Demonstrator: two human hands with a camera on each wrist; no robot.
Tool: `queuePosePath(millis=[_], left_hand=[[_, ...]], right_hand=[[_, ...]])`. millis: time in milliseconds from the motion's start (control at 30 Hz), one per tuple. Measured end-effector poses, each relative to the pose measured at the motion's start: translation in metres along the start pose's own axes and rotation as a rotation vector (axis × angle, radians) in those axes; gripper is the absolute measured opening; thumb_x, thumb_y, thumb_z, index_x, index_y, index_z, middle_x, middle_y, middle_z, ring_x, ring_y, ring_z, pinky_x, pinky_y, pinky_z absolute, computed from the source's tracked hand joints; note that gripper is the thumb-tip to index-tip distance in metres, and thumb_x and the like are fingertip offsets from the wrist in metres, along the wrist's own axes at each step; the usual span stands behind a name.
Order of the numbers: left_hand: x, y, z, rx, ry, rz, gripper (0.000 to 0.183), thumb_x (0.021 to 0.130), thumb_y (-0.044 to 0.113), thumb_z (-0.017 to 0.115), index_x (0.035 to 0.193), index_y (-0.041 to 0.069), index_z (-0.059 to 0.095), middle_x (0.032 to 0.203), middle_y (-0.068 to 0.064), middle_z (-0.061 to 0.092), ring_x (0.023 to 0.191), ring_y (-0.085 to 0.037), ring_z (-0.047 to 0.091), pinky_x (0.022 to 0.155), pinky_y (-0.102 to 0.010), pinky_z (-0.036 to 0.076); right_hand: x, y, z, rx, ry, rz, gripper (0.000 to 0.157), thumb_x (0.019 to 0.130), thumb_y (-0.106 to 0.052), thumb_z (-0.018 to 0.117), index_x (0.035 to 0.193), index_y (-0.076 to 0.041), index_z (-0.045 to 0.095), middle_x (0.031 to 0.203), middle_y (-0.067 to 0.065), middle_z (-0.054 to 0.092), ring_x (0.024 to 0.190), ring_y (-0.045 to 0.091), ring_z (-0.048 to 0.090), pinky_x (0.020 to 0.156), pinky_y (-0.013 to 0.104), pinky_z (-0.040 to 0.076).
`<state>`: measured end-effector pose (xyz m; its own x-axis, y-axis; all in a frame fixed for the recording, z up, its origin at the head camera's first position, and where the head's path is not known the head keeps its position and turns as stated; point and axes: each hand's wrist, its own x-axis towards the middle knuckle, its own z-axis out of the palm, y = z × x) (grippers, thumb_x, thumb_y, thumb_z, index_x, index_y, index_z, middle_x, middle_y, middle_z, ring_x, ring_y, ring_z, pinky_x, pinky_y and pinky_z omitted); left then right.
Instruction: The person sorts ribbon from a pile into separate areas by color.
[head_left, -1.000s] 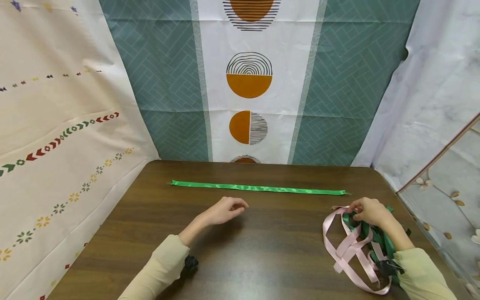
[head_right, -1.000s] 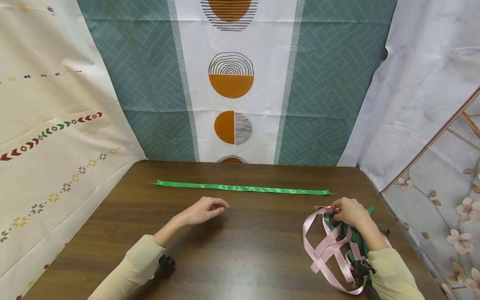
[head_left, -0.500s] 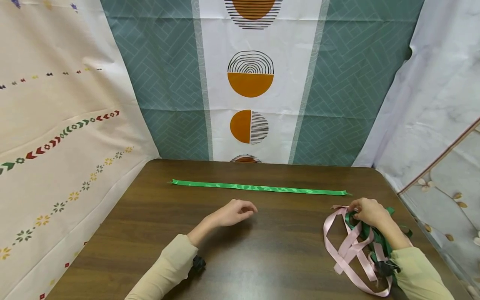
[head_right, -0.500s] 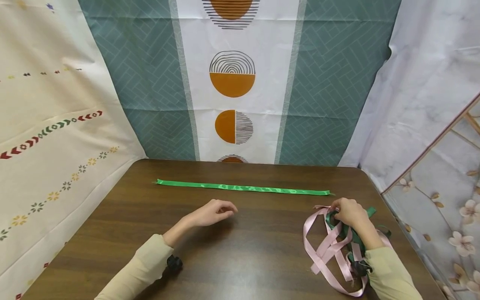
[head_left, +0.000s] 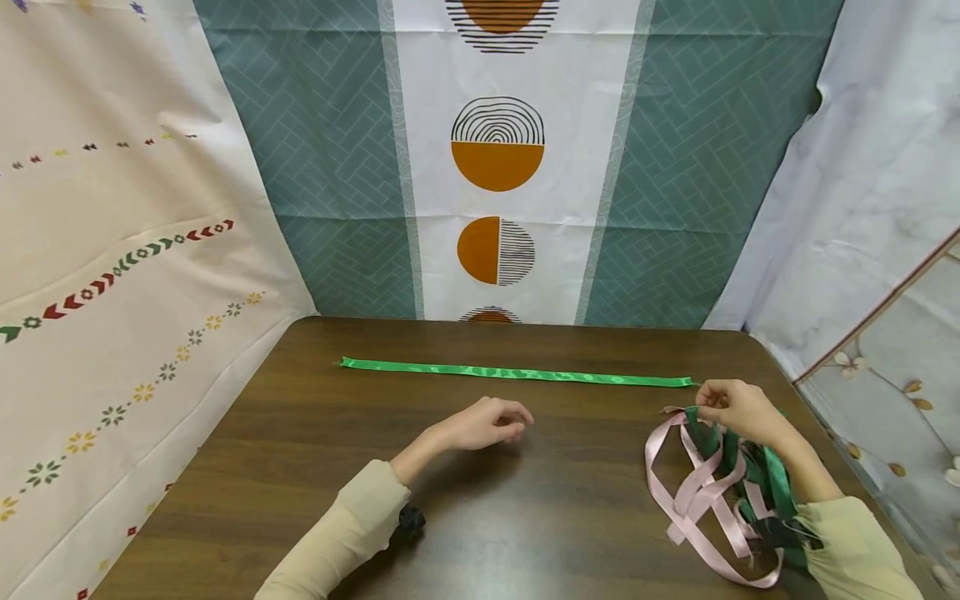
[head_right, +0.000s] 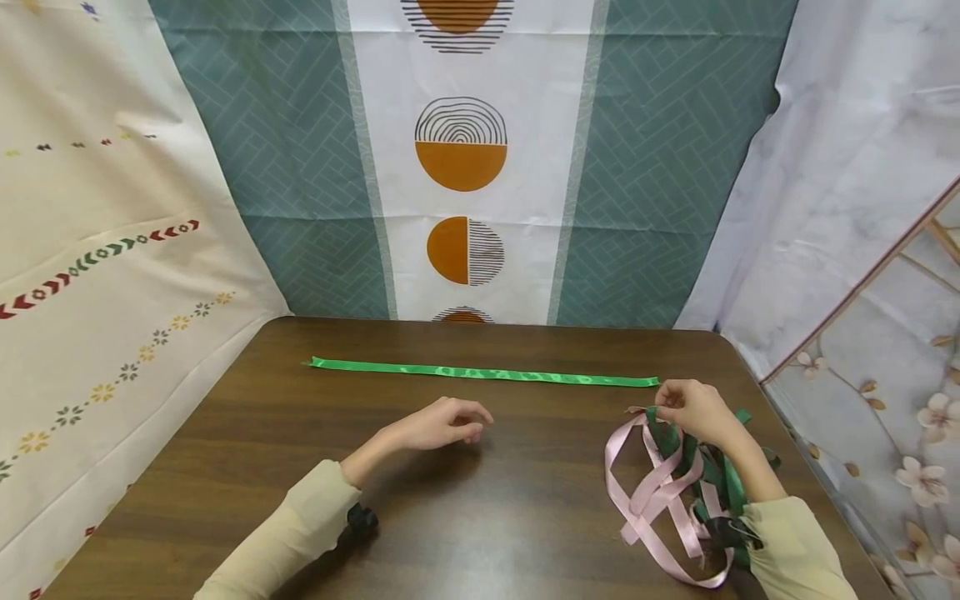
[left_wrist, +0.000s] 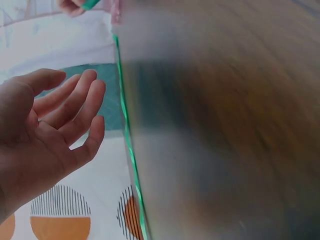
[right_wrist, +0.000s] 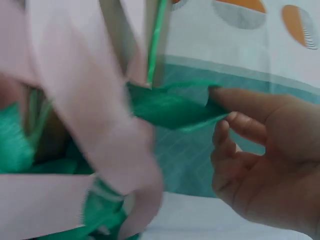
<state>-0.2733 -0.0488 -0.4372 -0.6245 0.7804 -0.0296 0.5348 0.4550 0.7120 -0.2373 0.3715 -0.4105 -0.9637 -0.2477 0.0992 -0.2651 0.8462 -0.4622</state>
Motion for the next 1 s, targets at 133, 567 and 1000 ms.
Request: queuePosePath(millis=[133, 567, 1000], left_hand=[[0.007, 0.008, 0.001, -0.023, -0.023, 0.02, 0.028, 0.101, 0.015, 0.051, 0.123, 0.003, 0.061, 0.106, -0.012, 0.07, 0.086, -0.014, 0.065, 0.075, -0.019, 0.049], [0.035, 0.043, 0.009, -0.11, -0.001, 0.129, 0.03, 0.101, 0.022, 0.051, 0.128, 0.011, 0.057, 0.11, -0.012, 0.069, 0.097, -0.028, 0.066, 0.078, -0.018, 0.05], [0.054, 0.087, 0.024, -0.233, 0.002, 0.145, 0.051, 0.103, 0.035, 0.042, 0.151, 0.021, 0.029, 0.137, -0.004, 0.053, 0.125, -0.007, 0.051, 0.101, -0.023, 0.043]], right_hand=[[-0.002, -0.014, -0.006, 0.101, 0.015, -0.016, 0.009, 0.093, -0.015, 0.063, 0.087, -0.01, 0.057, 0.076, 0.001, 0.059, 0.059, 0.004, 0.048, 0.051, 0.024, 0.039], [-0.001, -0.059, -0.019, 0.431, 0.002, -0.178, 0.01, 0.097, -0.005, 0.055, 0.09, -0.004, 0.048, 0.07, -0.005, 0.05, 0.054, 0.008, 0.044, 0.045, 0.027, 0.035], [0.006, -0.1, -0.013, 0.675, -0.261, -0.295, 0.013, 0.091, -0.001, 0.062, 0.102, 0.0, 0.054, 0.085, -0.006, 0.061, 0.074, 0.006, 0.058, 0.06, 0.028, 0.05]])
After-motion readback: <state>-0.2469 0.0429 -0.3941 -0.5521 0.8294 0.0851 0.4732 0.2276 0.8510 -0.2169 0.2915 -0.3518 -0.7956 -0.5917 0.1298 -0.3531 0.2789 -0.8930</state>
